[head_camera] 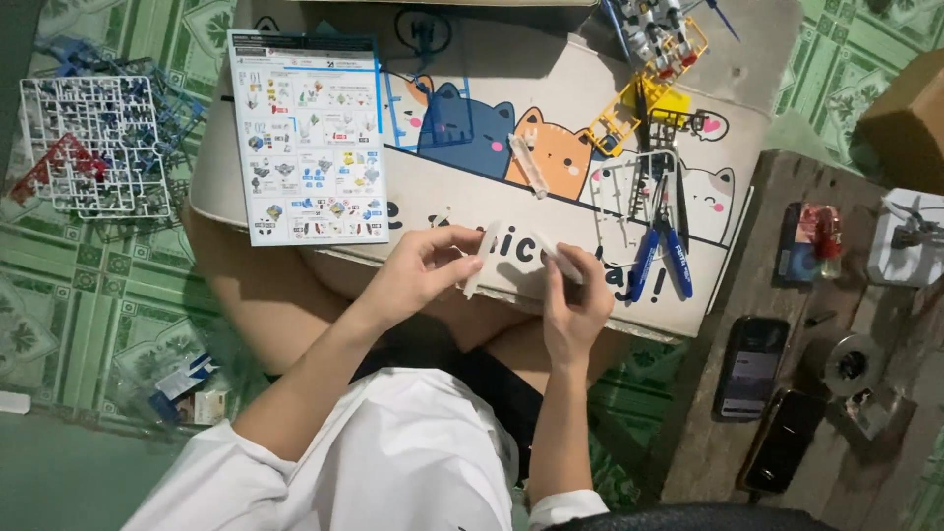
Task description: The person reviews an instruction manual, then uses pliers to cut small plastic parts from a sprue. They separate the cut pieces and begin fitting them together by hand.
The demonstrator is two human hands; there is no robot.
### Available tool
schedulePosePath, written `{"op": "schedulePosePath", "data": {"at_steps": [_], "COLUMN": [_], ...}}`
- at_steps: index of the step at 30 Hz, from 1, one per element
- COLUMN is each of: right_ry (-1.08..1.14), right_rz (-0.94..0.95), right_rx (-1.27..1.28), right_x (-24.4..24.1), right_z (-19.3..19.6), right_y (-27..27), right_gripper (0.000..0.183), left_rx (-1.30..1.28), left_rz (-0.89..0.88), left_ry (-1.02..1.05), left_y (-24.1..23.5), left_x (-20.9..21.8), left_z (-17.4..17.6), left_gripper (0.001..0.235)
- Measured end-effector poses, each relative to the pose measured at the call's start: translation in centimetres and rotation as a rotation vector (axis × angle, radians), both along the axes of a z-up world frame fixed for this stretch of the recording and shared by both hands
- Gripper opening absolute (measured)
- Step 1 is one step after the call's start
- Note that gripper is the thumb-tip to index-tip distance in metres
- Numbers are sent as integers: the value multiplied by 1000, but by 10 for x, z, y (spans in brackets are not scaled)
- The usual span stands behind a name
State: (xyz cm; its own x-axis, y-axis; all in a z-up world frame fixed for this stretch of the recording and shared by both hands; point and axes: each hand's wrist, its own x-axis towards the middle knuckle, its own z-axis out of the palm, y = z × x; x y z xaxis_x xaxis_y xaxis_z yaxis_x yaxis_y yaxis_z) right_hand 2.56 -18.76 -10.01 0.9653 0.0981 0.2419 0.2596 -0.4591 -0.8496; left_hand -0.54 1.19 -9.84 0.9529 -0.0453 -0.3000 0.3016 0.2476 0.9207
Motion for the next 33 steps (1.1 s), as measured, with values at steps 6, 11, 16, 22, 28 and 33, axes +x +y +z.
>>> {"op": "schedulePosePath", "data": {"at_steps": [6, 11, 16, 22, 28, 33], "right_ry": [121, 146, 137, 167, 214, 227], "right_rz": [-8, 16, -61, -58, -13, -3], "right_rx": [320, 468, 497, 516, 552, 541], "right_x": [-18, -27, -35, -40, -42, -43], "right_z": [19, 34, 32, 33, 33, 36], "right_y": [16, 39, 50, 54, 52, 52], "right_gripper": [24, 24, 22, 17, 13, 14], "left_rx": [-115, -157, -65, 23, 98, 163], "left_rz": [-11, -3, 20, 19, 29, 42], "left_ry": [-12, -14, -28, -76, -104, -115], "left_y": [-2, -6, -8, -3, 1, 3], "left_x": [-6, -12, -16, -19, -21, -23], "left_z": [6, 12, 32, 39, 45, 51], "left_gripper": [25, 25, 33, 27, 22, 22]}}
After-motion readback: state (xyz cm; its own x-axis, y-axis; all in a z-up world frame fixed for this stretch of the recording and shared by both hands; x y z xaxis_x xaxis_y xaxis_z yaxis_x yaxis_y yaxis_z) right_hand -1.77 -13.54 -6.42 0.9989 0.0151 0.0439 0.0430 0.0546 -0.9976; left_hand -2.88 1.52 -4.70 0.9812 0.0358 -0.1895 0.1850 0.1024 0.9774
